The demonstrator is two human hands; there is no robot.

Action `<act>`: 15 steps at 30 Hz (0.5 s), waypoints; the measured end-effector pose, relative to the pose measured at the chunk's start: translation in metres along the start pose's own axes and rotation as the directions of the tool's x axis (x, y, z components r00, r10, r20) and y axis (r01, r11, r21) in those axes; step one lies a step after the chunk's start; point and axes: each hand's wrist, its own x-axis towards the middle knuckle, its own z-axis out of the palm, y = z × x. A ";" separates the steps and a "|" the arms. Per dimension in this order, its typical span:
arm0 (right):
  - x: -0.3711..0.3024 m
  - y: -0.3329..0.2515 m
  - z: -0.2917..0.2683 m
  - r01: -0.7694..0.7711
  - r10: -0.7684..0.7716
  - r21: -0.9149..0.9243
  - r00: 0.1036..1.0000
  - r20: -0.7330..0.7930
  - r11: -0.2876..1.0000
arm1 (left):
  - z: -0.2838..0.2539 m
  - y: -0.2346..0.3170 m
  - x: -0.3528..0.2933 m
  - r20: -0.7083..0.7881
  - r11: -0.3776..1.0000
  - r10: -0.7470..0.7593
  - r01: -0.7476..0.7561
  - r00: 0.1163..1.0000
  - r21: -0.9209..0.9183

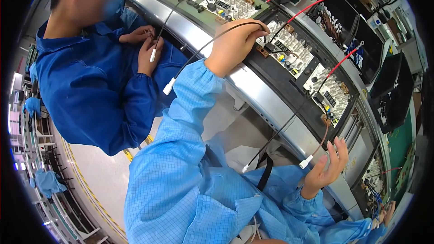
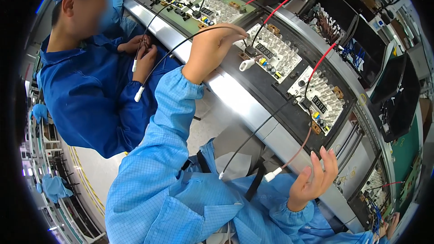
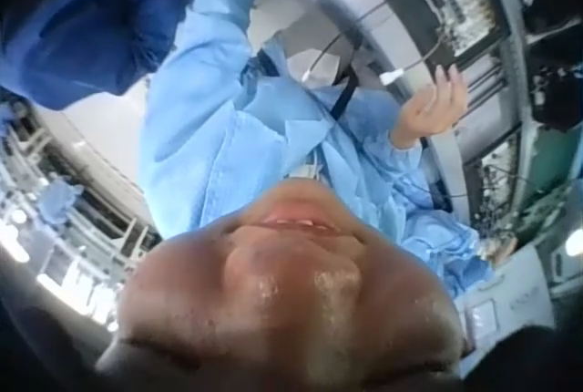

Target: The person connects wires and connectors to circuit boards by hand at an assembly station, using clippers to prepare the wires.

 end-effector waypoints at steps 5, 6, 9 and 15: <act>0.001 -0.003 0.001 -0.013 0.013 -0.007 1.000 0.011 1.000 | -0.003 0.002 -0.002 0.040 0.998 -0.064 0.065 0.997 -0.026; 0.000 -0.003 0.003 -0.010 0.010 0.010 1.000 0.002 1.000 | -0.004 0.001 -0.003 0.041 0.998 -0.065 0.065 0.997 -0.005; -0.002 0.003 0.009 -0.027 0.028 0.032 0.999 -0.029 0.999 | 0.007 -0.002 -0.004 0.037 0.999 -0.034 0.033 0.999 0.037; -0.001 -0.007 0.029 0.011 -0.009 0.091 1.000 -0.024 0.996 | -0.005 -0.032 -0.011 0.100 0.983 -0.149 0.137 0.984 0.119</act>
